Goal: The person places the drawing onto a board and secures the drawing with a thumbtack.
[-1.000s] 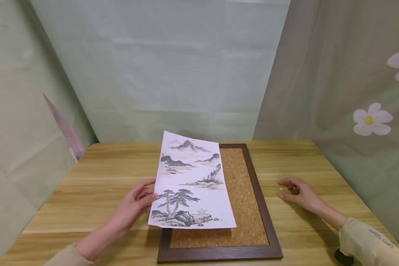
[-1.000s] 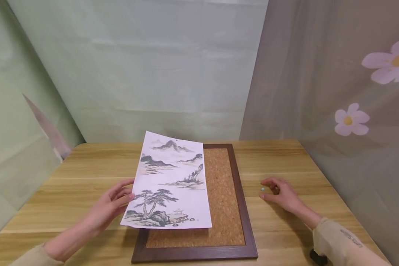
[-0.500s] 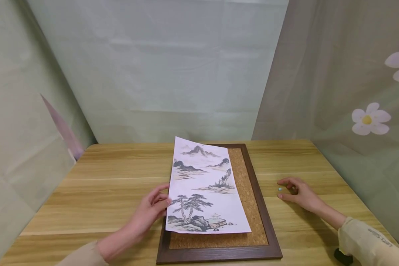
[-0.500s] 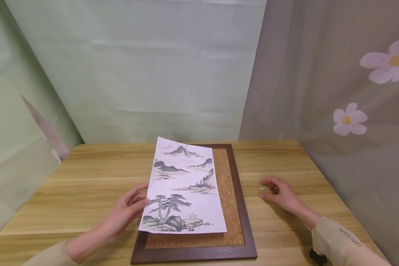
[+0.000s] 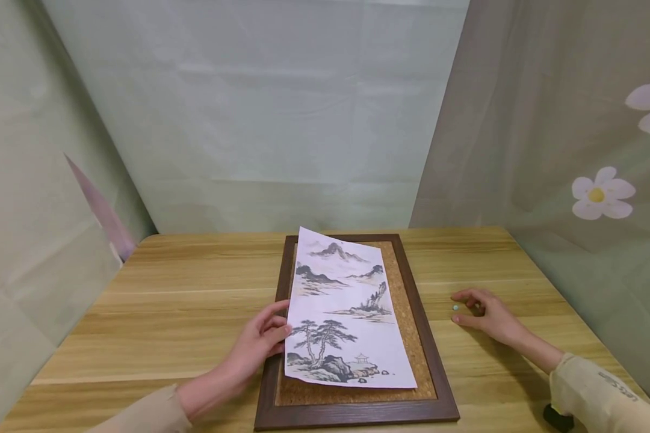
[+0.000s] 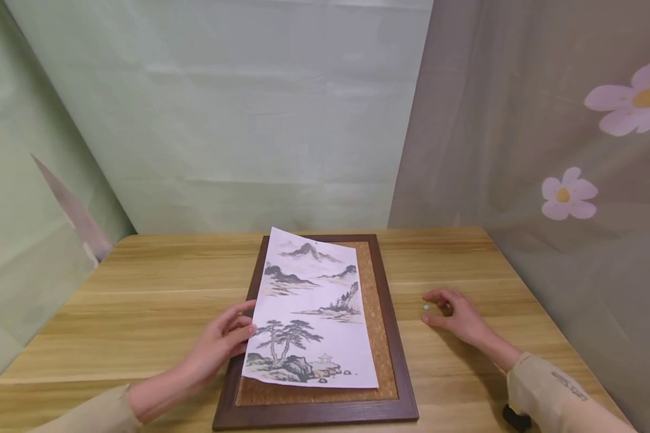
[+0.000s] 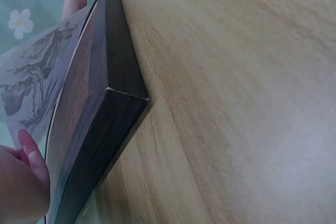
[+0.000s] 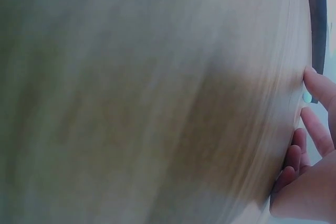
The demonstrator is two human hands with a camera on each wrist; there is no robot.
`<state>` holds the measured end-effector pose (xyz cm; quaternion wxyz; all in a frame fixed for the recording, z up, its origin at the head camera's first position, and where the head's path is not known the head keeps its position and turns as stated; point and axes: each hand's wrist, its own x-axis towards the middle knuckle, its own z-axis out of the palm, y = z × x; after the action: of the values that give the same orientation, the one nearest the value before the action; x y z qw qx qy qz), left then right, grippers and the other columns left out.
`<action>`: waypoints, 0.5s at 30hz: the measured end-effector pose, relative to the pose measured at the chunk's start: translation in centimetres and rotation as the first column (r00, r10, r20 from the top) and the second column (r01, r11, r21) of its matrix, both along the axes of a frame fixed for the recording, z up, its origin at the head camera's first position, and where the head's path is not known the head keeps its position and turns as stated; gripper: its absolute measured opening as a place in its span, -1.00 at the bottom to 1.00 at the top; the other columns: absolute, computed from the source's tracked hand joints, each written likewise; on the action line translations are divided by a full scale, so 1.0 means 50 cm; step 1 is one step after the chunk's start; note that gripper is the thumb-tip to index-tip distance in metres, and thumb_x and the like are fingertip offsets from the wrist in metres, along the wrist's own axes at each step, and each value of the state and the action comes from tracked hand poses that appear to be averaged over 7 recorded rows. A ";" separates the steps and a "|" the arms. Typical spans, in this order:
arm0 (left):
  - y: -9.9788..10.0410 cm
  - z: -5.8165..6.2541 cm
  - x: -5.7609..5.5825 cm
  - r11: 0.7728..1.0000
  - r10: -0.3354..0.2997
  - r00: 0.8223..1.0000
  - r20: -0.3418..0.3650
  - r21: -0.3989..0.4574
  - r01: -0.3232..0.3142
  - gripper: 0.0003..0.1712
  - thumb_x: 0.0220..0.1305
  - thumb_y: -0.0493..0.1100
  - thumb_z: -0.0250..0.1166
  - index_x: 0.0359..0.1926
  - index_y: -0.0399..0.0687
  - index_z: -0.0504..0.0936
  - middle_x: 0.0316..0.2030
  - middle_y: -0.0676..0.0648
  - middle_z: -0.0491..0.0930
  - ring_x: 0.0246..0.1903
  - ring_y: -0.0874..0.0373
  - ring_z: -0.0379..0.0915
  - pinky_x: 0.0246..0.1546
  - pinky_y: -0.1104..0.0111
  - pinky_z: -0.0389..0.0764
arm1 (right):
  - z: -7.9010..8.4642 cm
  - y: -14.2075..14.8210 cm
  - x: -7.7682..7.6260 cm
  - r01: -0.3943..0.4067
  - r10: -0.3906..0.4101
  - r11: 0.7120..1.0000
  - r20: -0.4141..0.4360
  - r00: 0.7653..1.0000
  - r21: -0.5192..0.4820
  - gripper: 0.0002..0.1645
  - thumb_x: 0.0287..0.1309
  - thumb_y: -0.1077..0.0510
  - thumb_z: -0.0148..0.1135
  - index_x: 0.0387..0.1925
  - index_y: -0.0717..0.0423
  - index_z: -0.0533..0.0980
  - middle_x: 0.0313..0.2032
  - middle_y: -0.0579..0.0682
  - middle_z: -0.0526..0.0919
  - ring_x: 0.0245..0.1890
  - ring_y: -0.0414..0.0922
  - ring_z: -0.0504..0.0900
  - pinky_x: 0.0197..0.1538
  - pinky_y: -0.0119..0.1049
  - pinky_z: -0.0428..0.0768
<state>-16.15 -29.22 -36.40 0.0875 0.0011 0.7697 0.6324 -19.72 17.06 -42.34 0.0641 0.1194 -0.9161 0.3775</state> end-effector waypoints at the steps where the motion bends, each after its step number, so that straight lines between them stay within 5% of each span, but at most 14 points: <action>1: -0.001 0.000 -0.001 1.000 -0.003 1.000 -0.005 -0.001 0.003 -0.36 0.33 -0.34 0.19 0.41 0.01 0.34 -0.18 -0.07 0.61 -0.23 0.22 0.53 -0.25 0.41 0.64 | -0.001 -0.002 0.000 0.000 0.000 1.000 -0.004 1.000 -0.003 -0.51 0.13 0.03 0.43 0.06 0.10 0.56 -0.05 0.10 0.57 -0.16 -0.29 0.40 -0.23 -0.43 0.43; 15: -0.010 0.002 -0.005 0.995 -0.086 0.992 -0.087 -0.052 0.082 -0.32 0.32 -0.31 0.21 0.44 -0.06 0.28 -0.18 -0.07 0.59 -0.26 0.26 0.53 -0.26 0.42 0.65 | -0.014 -0.026 0.001 -0.008 0.007 1.000 -0.053 0.999 -0.030 -0.51 0.12 0.03 0.43 0.06 0.12 0.56 -0.08 0.08 0.58 -0.17 -0.28 0.40 -0.24 -0.43 0.43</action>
<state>-16.39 -29.70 -36.29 0.0795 0.0598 0.7872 0.6086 -19.67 15.75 -43.06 0.0888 0.1319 -0.9077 0.3883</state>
